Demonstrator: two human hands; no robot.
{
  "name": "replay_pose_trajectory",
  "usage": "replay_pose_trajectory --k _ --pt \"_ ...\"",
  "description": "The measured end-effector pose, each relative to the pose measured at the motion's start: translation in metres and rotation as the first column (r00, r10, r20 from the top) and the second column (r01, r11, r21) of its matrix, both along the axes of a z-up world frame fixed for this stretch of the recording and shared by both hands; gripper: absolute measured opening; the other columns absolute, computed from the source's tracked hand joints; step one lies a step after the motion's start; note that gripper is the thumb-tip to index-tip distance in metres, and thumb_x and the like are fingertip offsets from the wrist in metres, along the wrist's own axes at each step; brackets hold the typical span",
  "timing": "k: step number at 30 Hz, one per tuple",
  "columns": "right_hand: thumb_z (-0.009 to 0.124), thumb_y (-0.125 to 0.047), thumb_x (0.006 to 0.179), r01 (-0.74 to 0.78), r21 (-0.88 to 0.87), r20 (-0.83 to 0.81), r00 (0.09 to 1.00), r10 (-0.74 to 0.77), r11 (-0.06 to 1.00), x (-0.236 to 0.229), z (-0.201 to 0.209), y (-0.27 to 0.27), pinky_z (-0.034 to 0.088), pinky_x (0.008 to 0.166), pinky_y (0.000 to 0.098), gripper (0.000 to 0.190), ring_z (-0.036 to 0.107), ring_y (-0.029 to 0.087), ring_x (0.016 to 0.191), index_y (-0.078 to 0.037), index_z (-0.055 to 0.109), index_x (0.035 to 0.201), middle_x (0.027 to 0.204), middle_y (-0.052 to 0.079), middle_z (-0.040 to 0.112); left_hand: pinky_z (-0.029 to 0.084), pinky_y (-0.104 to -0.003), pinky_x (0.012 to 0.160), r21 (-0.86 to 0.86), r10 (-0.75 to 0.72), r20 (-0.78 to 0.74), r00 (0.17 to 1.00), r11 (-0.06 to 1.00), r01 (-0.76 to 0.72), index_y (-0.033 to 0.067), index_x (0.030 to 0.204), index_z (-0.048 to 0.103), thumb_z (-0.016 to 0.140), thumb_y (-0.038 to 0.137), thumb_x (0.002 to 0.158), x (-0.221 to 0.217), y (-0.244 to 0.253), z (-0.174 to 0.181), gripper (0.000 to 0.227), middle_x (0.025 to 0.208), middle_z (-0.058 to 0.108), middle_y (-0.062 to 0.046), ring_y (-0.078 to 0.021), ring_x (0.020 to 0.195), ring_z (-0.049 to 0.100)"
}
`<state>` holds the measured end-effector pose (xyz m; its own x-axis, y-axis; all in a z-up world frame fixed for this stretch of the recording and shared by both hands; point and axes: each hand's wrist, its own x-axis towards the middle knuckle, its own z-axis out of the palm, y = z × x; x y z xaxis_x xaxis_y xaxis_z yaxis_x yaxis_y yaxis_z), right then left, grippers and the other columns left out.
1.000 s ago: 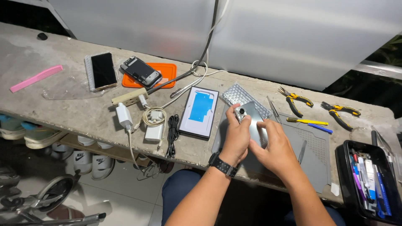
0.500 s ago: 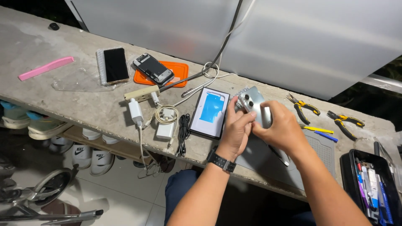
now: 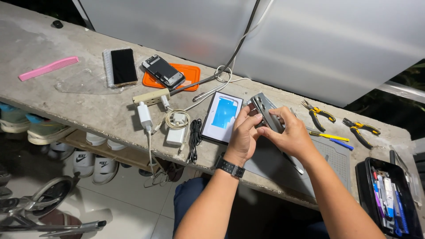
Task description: Clearing a cluttered workbench by sorting and placing tools and electronic parts into a storage container.
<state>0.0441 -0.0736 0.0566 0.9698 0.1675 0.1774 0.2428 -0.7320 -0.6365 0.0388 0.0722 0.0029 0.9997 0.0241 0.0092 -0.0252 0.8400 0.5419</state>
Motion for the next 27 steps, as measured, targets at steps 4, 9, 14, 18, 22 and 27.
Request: replay_pose_trajectory --k 4,9,14,18,22,27 --pt "0.09 -0.043 0.088 0.051 -0.032 -0.013 0.999 -0.051 0.998 0.001 -0.005 -0.005 0.062 0.088 0.0537 0.06 0.073 0.041 0.114 -0.017 0.071 0.139 0.118 0.02 0.076 0.06 -0.037 0.095 -0.029 -0.022 -0.022 1.0 0.999 0.022 0.0096 0.148 0.059 0.073 0.017 0.096 0.0 -0.005 0.0 0.055 0.133 0.066 -0.008 -0.0221 0.12 0.065" --pt "0.09 -0.042 0.083 0.121 0.012 -0.022 0.992 -0.121 0.993 0.016 -0.011 -0.014 0.06 0.089 0.045 0.055 0.071 0.024 0.105 -0.027 0.073 0.133 0.11 0.006 0.073 0.059 -0.038 0.096 -0.057 -0.03 0.006 1.0 0.998 0.03 0.009 0.148 0.059 0.073 0.018 0.097 0.001 -0.009 0.003 0.054 0.133 0.066 -0.008 -0.0221 0.12 0.064" --pt "0.092 -0.039 0.084 0.146 -0.026 0.09 0.986 -0.143 0.989 0.038 0.003 -0.023 0.061 0.09 0.0478 0.054 0.074 0.037 0.109 -0.02 0.076 0.132 0.111 0.017 0.075 0.061 -0.052 0.104 -0.087 0.014 -0.12 0.993 0.996 -0.025 0.0073 0.147 0.057 0.067 0.026 0.103 0.006 0.013 0.006 0.049 0.137 0.067 -0.015 -0.0318 0.128 0.068" --pt "0.091 -0.039 0.086 0.114 -0.127 0.241 0.967 -0.08 0.985 0.054 -0.007 -0.027 0.06 0.094 0.0518 0.054 0.074 0.04 0.113 -0.016 0.075 0.133 0.117 0.016 0.074 0.061 -0.052 0.104 -0.061 0.075 -0.172 0.982 0.994 -0.087 0.0076 0.143 0.058 0.066 0.038 0.105 0.01 0.034 0.012 0.049 0.136 0.069 -0.017 -0.0342 0.127 0.07" --pt "0.09 -0.039 0.085 0.071 -0.244 0.288 0.957 0.003 0.967 0.06 -0.027 -0.022 0.059 0.1 0.0581 0.056 0.071 0.044 0.121 -0.013 0.07 0.131 0.124 0.021 0.071 0.064 -0.047 0.097 -0.031 0.11 -0.183 0.977 0.993 -0.118 0.0067 0.139 0.061 0.066 0.044 0.104 0.009 0.04 0.013 0.052 0.13 0.071 -0.017 -0.0333 0.12 0.074" --pt "0.085 -0.045 0.091 0.096 -0.378 0.142 0.989 -0.044 0.921 0.056 -0.036 -0.011 0.056 0.106 0.055 0.053 0.07 0.038 0.13 -0.016 0.073 0.134 0.132 0.019 0.072 0.064 -0.042 0.092 -0.015 0.113 -0.186 0.976 0.993 -0.117 0.0073 0.137 0.064 0.065 0.047 0.104 0.01 0.041 0.012 0.052 0.127 0.072 -0.017 -0.0313 0.114 0.077"
